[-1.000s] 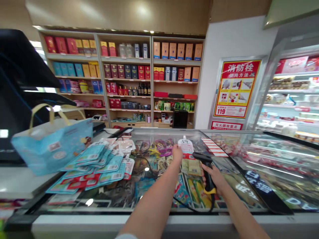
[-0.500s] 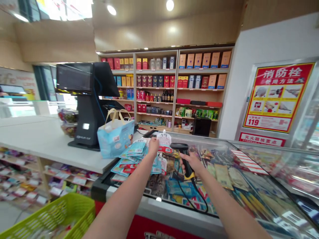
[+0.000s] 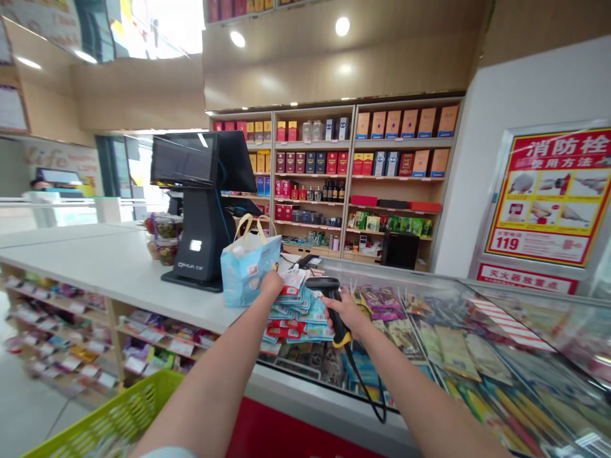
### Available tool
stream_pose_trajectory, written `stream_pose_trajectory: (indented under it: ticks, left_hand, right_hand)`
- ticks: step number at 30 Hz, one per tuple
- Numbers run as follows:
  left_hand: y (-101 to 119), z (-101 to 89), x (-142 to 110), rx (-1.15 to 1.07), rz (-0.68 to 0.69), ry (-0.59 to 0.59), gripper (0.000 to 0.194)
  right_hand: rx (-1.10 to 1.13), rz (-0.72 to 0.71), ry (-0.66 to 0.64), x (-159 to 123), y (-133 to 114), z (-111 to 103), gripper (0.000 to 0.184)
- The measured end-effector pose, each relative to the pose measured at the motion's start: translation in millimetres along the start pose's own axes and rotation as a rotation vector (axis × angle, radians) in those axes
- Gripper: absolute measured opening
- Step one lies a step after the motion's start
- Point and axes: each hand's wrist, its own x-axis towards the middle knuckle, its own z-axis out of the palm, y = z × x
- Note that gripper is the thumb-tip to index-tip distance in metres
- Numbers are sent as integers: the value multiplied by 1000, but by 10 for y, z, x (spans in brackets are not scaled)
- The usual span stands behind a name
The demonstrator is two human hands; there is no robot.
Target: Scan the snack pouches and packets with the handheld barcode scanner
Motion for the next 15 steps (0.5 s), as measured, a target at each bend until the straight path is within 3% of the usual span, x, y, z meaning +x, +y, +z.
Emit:
stream_pose_trajectory:
  ticks: [5, 10, 13, 15]
  left_hand:
    - [32, 105, -120, 162, 89, 4, 32]
    - [106, 12, -229, 260, 233, 112, 35]
    - [272, -124, -464, 162, 321, 159, 30]
    - [434, -212, -776, 20, 498, 232, 27]
  right_hand:
    - [58, -10, 63, -29, 110, -150, 38]
    - [197, 12, 159, -48, 155, -372, 35]
    - [318, -13, 218, -173, 172, -651, 31]
    - [376, -16, 255, -308, 233, -939, 30]
